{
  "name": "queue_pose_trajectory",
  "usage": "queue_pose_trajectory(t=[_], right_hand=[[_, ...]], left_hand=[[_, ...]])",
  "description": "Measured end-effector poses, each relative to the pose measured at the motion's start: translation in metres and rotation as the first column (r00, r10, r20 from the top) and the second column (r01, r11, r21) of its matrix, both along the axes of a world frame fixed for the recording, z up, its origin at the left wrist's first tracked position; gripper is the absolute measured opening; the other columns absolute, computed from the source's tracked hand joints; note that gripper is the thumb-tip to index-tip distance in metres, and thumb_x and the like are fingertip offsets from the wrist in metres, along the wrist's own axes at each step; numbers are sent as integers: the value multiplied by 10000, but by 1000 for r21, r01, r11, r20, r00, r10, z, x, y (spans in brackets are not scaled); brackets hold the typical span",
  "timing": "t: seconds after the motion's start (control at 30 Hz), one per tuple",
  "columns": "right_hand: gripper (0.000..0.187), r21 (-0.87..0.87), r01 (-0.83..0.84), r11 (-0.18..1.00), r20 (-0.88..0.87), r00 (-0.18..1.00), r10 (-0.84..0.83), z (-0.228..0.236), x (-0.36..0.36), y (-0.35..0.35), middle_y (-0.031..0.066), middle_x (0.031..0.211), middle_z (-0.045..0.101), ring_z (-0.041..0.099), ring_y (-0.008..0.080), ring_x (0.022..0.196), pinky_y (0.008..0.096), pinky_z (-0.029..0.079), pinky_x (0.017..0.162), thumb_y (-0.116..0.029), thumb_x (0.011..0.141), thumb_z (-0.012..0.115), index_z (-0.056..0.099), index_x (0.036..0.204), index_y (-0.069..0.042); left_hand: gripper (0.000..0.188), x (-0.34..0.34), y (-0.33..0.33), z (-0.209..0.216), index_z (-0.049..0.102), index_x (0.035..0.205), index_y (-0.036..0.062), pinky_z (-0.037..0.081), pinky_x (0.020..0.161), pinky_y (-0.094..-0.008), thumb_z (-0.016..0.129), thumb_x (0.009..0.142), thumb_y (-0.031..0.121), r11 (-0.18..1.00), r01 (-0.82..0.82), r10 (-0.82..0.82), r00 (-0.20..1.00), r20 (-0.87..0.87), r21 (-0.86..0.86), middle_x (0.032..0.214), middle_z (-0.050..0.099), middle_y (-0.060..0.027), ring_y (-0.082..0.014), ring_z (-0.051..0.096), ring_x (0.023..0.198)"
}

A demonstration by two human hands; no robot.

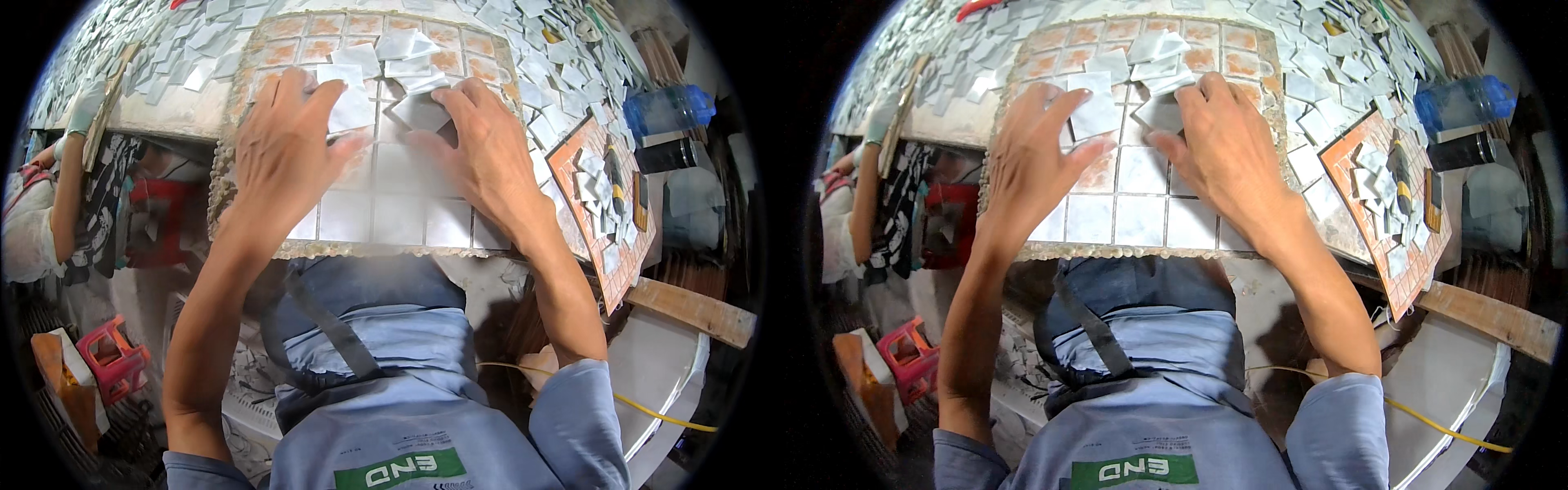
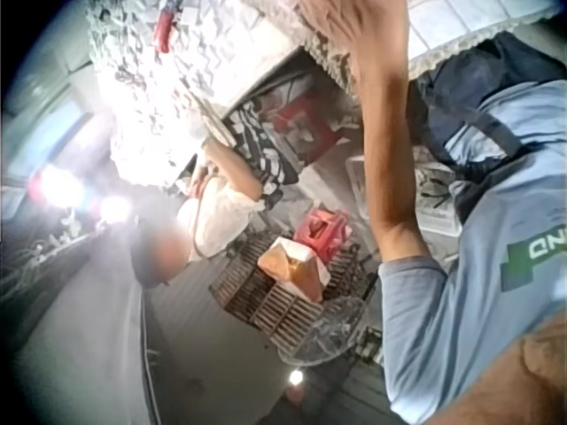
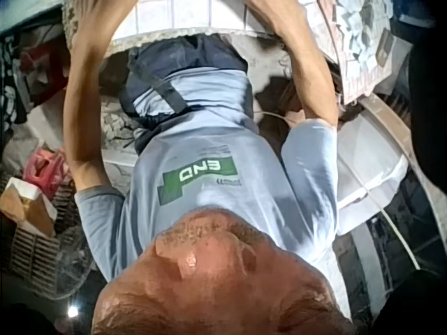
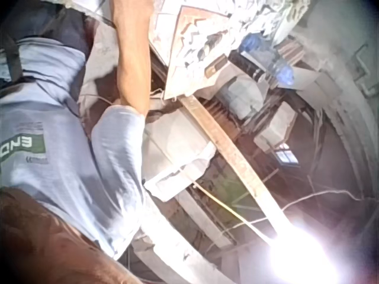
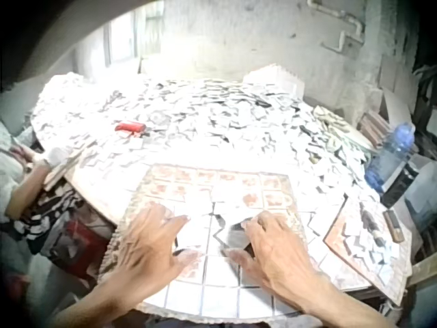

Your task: The person places small square tiles one by one onto a mesh-backed tile sheet, aligning them in a grid pattern. The hands pick tiles from a nearby pile and press them into place on the sheet.

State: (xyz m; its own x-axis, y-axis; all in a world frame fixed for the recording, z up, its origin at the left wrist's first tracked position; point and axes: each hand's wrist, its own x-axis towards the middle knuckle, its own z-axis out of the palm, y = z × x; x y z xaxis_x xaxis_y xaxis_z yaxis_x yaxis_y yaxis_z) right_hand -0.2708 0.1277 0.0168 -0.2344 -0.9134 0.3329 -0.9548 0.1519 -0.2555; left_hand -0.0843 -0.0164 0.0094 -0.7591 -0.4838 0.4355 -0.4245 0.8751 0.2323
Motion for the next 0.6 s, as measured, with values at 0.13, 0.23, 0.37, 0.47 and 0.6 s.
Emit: queue_pose_trajectory(t=[0.13, 0.23, 0.37, 0.47, 0.6], right_hand=[[287, -75, -26, 997, 211, 977, 41, 2, -15, 5, 187, 937, 703, 705, 358, 872, 449, 579, 773, -207, 968, 714, 717, 1141, 21], [249, -118, 169, 978, 686, 726, -43, 15, -36, 17, 125, 841, 744, 691, 179, 699, 339, 577, 642, -168, 1004, 693, 737, 1133, 40], [252, 76, 178, 981, 594, 782, -188, 31, -71, 44, 69, 843, 731, 636, 111, 716, 272, 523, 659, -164, 1022, 664, 769, 1142, 30], [248, 123, 238, 964, 563, 783, -265, 18, -80, 51, 63, 842, 744, 627, 116, 697, 289, 512, 642, -175, 1014, 679, 781, 1130, 19], [222, -99, 124, 987, 333, 939, -85, -4, -73, 44, 115, 887, 675, 628, 206, 764, 334, 510, 708, -158, 973, 717, 786, 1093, 15]], left_hand=[[411, -9, -2, 4, 713, 1141, 60, 537, 823, -456, 863, 792, 217, 1000, -24, 25, 995, 99, -10, 1072, 625, -134, -343, 647, 979], [360, -6, -14, 0, 699, 1059, 48, 543, 775, -455, 862, 797, 233, 997, 65, -65, 997, 27, 34, 1014, 623, -134, -338, 651, 912], [390, -4, -18, -1, 708, 1131, -31, 542, 760, -409, 838, 844, 200, 973, 169, -152, 982, 115, -157, 996, 653, -162, -317, 658, 871], [339, -4, -25, -2, 710, 1091, -22, 544, 705, -387, 832, 854, 188, 948, 229, -207, 971, 121, -220, 918, 659, -148, -313, 655, 792], [185, -13, -33, -6, 666, 919, 44, 532, 673, -461, 704, 967, 218, 968, 173, -176, 984, 0, -181, 798, 651, -157, -359, 654, 739]])
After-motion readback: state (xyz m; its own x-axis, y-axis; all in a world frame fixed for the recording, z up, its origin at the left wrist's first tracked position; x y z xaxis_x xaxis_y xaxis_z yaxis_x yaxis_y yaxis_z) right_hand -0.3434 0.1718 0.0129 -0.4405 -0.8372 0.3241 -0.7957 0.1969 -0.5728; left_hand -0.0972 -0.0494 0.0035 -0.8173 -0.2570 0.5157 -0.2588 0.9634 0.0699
